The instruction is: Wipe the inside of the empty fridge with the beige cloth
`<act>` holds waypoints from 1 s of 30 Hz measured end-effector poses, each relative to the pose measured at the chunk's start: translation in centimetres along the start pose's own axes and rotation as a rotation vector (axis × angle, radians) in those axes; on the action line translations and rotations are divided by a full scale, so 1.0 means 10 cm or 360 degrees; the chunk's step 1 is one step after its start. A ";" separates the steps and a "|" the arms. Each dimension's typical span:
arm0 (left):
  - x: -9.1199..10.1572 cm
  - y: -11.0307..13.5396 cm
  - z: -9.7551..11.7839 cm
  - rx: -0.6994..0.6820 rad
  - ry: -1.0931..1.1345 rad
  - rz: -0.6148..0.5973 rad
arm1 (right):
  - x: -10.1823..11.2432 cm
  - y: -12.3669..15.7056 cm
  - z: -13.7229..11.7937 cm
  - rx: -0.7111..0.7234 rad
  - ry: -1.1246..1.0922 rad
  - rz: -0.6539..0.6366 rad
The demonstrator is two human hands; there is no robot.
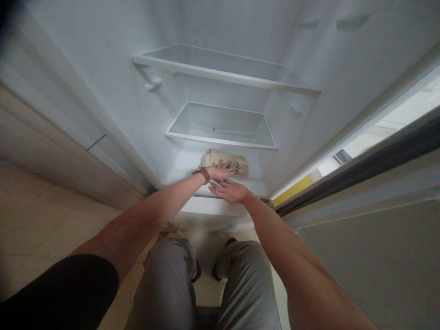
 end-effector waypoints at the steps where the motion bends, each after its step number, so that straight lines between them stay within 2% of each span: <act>1: -0.03 -0.03 0.10 -0.0012 0.0004 -0.0012 | 0.00 0.00 0.00 0.0003 -0.0003 0.0003; 4: -0.11 -0.12 0.30 0.0005 -0.0016 -0.0075 | -0.02 0.01 -0.01 -0.0001 -0.0066 -0.0017; 7: -0.08 -0.17 0.32 0.0009 -0.0015 -0.0089 | -0.02 0.01 -0.01 -0.0024 -0.0113 -0.0021; 10: 0.02 -0.17 0.13 -0.0040 -0.0008 -0.0112 | 0.00 0.00 -0.01 -0.0021 -0.0024 -0.0040; 15: 0.23 -0.18 -0.41 -0.0002 0.0023 -0.0065 | 0.04 -0.01 0.00 0.0011 0.0043 -0.0063; 18: 0.27 -0.22 -0.62 0.0027 -0.0011 -0.0043 | 0.06 -0.02 0.00 0.0016 0.0023 -0.0043; 21: 0.28 -0.27 -0.68 0.0029 0.0027 -0.0026 | 0.05 -0.02 0.00 0.0004 0.0026 -0.0044; 25: 0.25 -0.29 -0.67 0.0061 0.0082 0.0035 | 0.04 -0.03 -0.01 -0.0003 0.0021 -0.0060; 30: 0.19 -0.22 -0.63 0.0111 -0.0020 0.0027 | 0.05 -0.04 0.00 -0.0007 0.0044 -0.0039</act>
Point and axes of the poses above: each hand's wrist, its own y-axis away from the middle knuckle, its own x-axis out of the back of the hand, z = x × y, the point moved 7 cm from there along -y, towards the middle knuckle, and after that the axes turned 11 degrees about x, right-handed, at the moved point
